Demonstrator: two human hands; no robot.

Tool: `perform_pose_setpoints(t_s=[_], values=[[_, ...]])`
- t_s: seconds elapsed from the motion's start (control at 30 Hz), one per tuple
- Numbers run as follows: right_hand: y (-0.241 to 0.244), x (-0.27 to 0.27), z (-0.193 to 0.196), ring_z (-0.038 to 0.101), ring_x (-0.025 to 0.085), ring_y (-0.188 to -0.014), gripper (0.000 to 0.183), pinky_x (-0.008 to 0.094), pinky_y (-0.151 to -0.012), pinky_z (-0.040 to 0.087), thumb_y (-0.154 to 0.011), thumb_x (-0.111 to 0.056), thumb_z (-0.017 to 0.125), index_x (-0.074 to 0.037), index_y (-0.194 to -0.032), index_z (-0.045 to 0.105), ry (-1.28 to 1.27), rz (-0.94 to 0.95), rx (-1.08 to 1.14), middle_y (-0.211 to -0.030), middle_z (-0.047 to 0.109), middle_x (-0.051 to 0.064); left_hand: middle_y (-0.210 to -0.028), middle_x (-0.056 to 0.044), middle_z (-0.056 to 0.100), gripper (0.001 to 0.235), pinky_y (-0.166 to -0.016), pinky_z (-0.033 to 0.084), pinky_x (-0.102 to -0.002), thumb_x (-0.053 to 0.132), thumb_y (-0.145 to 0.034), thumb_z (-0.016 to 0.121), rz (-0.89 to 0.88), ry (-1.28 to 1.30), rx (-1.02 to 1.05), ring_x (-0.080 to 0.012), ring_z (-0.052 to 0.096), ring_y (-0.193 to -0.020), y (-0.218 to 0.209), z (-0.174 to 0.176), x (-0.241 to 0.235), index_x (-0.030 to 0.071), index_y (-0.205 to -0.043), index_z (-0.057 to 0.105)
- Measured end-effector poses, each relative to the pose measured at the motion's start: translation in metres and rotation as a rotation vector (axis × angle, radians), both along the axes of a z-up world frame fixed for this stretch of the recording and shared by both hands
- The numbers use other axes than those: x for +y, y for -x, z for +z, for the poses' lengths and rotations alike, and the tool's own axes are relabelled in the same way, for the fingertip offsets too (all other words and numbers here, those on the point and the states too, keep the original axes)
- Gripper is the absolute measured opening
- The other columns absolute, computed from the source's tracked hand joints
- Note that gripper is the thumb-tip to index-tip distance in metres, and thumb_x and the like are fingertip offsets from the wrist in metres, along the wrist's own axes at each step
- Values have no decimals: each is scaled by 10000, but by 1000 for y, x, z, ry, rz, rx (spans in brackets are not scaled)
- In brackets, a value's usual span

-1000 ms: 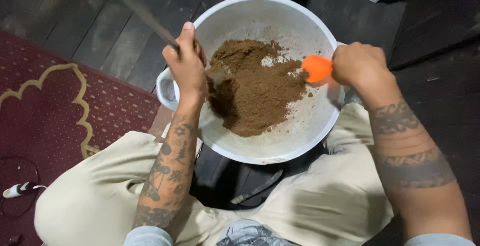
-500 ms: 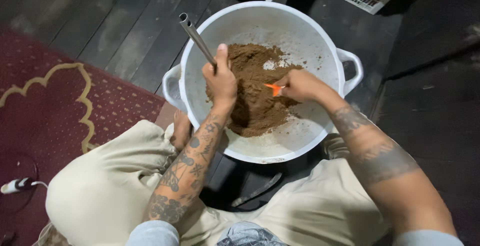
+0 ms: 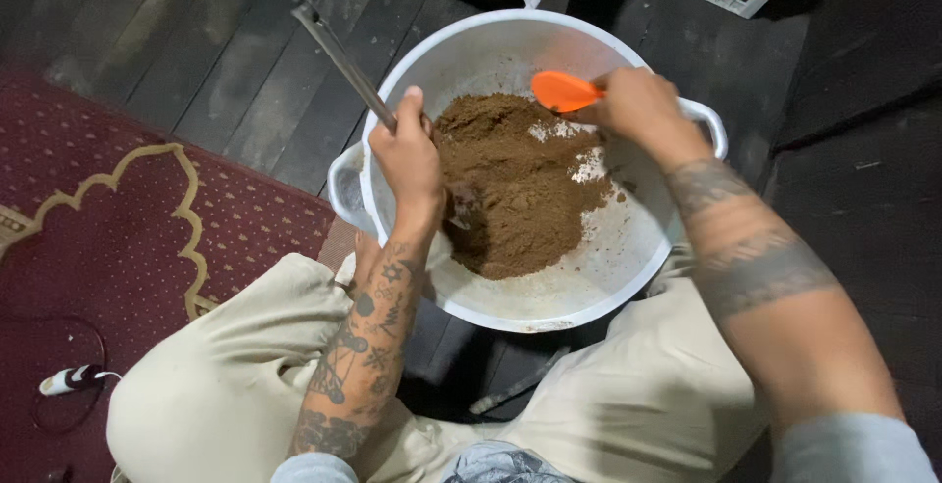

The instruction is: The person sits cross-legged on the floor and mixes a brown powder inside a white bucket using a metal rod and an orange plastic scoop. They repeatedly stir and break up clumps throughout the clip.

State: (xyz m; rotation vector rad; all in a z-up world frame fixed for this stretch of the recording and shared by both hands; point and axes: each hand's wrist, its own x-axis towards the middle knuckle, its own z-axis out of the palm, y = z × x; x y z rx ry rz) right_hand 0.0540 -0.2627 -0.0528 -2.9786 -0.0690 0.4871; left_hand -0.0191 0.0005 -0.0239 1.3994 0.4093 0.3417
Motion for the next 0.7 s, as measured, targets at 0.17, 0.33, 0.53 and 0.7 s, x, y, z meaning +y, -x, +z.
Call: perform_pose_setpoints(t_s=[0.17, 0.33, 0.53, 0.7], values=[[-20, 53, -48, 708, 412, -1063, 282, 526, -921, 556, -887, -245, 628, -209, -1116, 790, -22, 161, 62, -1012, 781, 140, -413, 76, 261, 530, -395, 200, -244, 299, -953, 611, 51, 74, -9, -39, 226, -348, -6, -11, 3, 209, -484, 380], [14, 84, -24, 699, 438, -1076, 254, 527, -961, 544, -905, -228, 583, -221, -1026, 806, -55, 333, 181, -1014, 780, 187, -395, 60, 272, 494, -385, 202, -249, 291, -907, 621, 77, 201, -50, -59, 279, -322, 1, 19, 7, 193, -474, 404], [28, 59, 35, 746, 415, -944, 234, 538, -864, 587, -902, -194, 605, -86, -942, 809, 97, 448, 153, -910, 779, 189, -399, 37, 263, 542, -406, 226, -230, 327, -951, 608, 52, 154, -165, -78, 282, -330, 5, 40, 22, 190, -470, 400], [45, -3, 86, 775, 394, -971, 298, 534, -802, 596, -847, -299, 735, -69, -1010, 831, 434, 165, 186, -951, 809, 208, -407, 30, 226, 583, -401, 217, -248, 306, -972, 608, 62, 19, -205, -89, 245, -329, -3, 14, 30, 193, -457, 360]])
